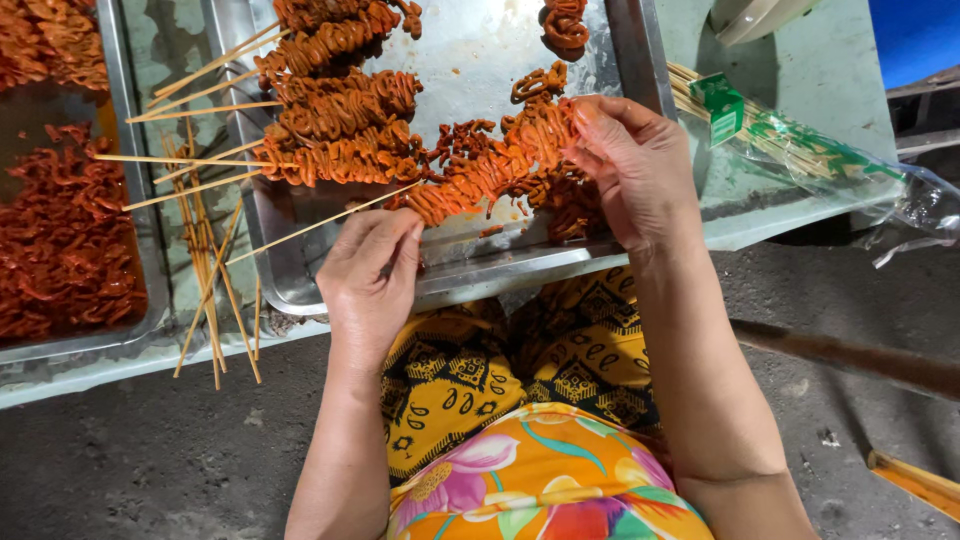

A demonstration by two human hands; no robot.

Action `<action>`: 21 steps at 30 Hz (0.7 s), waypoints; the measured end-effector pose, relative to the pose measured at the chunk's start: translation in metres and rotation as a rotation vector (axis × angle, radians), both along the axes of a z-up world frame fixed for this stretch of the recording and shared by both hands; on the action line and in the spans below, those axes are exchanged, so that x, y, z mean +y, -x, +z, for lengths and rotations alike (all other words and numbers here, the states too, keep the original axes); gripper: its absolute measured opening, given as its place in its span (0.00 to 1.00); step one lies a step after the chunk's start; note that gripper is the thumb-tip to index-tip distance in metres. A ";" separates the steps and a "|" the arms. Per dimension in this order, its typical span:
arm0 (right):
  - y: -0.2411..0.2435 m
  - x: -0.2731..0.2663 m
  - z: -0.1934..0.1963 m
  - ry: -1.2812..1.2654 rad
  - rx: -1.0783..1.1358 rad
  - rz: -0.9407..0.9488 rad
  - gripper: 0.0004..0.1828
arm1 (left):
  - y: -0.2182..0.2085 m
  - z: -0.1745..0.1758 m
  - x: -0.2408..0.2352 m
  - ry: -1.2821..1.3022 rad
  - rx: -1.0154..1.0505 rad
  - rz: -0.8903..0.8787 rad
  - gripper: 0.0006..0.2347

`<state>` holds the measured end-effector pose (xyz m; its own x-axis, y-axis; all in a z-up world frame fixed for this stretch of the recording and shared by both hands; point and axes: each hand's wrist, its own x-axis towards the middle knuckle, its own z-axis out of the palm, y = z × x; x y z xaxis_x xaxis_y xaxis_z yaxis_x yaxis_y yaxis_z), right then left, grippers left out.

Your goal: The person skewers pieces of marinated meat from a metal tray onto wooden sticks by hand.

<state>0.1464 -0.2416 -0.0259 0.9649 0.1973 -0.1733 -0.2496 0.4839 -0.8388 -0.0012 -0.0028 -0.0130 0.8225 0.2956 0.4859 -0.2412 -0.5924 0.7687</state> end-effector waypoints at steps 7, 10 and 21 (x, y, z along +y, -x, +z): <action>0.008 0.004 0.005 -0.028 -0.055 -0.006 0.10 | 0.002 -0.001 0.002 0.076 0.053 0.002 0.06; 0.012 0.004 0.008 0.141 -0.204 -0.066 0.12 | 0.002 -0.001 0.001 0.047 0.046 0.016 0.07; 0.008 0.004 0.004 0.207 -0.208 -0.031 0.13 | 0.002 -0.002 0.001 0.057 0.032 0.004 0.06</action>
<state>0.1387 -0.2378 -0.0214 0.9889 0.1483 -0.0051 -0.0502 0.3020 -0.9520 -0.0036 -0.0013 -0.0146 0.8361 0.3256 0.4416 -0.2136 -0.5482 0.8086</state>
